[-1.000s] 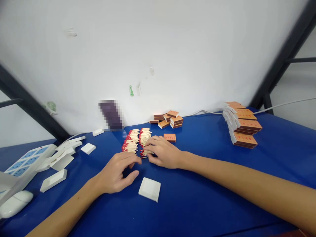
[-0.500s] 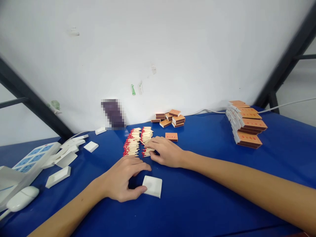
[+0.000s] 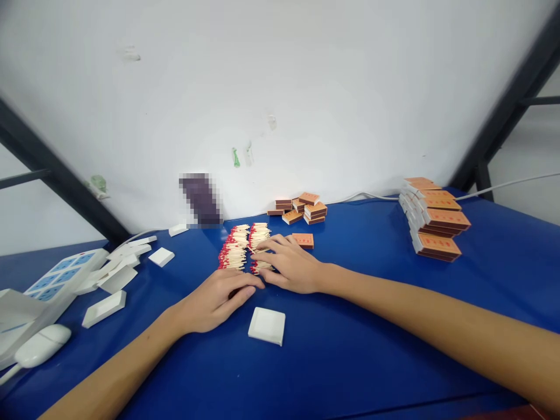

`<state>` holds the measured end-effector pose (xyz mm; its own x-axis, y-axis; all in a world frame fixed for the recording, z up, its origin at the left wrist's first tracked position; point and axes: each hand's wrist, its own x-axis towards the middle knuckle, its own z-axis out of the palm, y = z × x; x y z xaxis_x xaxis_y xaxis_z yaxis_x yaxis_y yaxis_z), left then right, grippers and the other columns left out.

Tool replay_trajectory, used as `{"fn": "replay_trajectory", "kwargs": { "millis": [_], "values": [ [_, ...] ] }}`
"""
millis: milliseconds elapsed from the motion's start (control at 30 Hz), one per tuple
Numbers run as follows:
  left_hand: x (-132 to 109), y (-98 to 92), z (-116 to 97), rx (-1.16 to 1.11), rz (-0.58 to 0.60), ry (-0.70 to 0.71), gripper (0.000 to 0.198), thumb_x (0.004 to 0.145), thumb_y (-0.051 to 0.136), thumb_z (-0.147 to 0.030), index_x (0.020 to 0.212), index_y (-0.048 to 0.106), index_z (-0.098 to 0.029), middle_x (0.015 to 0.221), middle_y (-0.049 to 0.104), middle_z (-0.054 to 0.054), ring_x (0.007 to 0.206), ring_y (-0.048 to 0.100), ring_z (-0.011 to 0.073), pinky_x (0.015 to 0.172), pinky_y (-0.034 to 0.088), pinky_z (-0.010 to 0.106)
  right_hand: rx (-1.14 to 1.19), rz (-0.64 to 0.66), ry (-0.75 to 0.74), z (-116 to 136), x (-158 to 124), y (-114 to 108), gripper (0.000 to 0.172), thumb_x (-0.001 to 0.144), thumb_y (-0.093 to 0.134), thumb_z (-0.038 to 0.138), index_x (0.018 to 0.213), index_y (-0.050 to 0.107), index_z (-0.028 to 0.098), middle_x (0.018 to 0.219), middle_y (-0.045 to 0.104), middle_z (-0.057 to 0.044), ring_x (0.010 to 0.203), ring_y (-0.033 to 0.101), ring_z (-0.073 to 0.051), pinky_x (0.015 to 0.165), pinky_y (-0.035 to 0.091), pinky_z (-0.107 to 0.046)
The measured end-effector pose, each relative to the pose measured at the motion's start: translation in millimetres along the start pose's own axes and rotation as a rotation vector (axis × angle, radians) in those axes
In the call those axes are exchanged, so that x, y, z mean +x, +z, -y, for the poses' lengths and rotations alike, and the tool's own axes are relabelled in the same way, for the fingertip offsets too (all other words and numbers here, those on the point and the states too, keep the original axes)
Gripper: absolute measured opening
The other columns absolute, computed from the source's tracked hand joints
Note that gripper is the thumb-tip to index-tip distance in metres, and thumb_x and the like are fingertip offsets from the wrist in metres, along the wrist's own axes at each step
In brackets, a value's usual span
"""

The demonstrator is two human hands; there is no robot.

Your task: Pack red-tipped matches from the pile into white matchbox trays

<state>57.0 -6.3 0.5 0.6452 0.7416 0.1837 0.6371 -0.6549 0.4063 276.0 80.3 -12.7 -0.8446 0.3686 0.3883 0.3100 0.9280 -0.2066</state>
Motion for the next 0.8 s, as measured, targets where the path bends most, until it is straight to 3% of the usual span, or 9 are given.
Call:
{"fn": "replay_trajectory", "kwargs": {
  "millis": [267,433,567,800],
  "values": [
    [-2.6,-3.9,-2.1,-0.078,-0.018,0.027,0.029,0.102,0.036,-0.02,0.116,0.061,-0.023,0.094,0.068,0.001,0.084,0.061,0.016,0.079,0.043,0.029,-0.02,0.034,0.005,-0.5,1.3,0.3,0.038,0.099,0.046,0.037,0.127,0.062,0.016,0.13,0.06,-0.012,0.114,0.046,-0.03,0.096,0.041,-0.05],
    [-4.5,-3.1,2.4,0.004,-0.129,0.085,0.025,0.097,0.041,-0.022,0.108,0.064,-0.018,0.09,0.07,0.005,0.081,0.063,0.0191,0.079,0.045,0.033,0.01,0.03,0.026,-0.1,0.9,-1.3,0.04,0.099,0.045,0.037,0.131,0.059,0.017,0.131,0.059,-0.012,0.113,0.047,-0.029,0.096,0.04,-0.05],
    [-2.9,-0.7,9.9,0.086,-0.212,0.042,0.025,0.096,0.042,-0.02,0.098,0.066,-0.017,0.088,0.071,0.005,0.077,0.063,0.0182,0.076,0.046,0.032,0.019,0.035,0.022,0.0,1.1,-1.6,0.035,0.1,0.045,0.035,0.124,0.063,0.017,0.126,0.061,-0.012,0.111,0.048,-0.028,0.095,0.04,-0.049],
    [0.4,0.5,12.5,0.118,-0.204,0.007,0.024,0.096,0.043,-0.021,0.098,0.067,-0.017,0.087,0.071,0.004,0.078,0.065,0.0176,0.075,0.046,0.03,-0.002,0.064,0.027,0.9,2.3,-2.1,0.038,0.1,0.043,0.037,0.125,0.063,0.016,0.128,0.059,-0.013,0.109,0.048,-0.029,0.094,0.041,-0.05]
  ]
}}
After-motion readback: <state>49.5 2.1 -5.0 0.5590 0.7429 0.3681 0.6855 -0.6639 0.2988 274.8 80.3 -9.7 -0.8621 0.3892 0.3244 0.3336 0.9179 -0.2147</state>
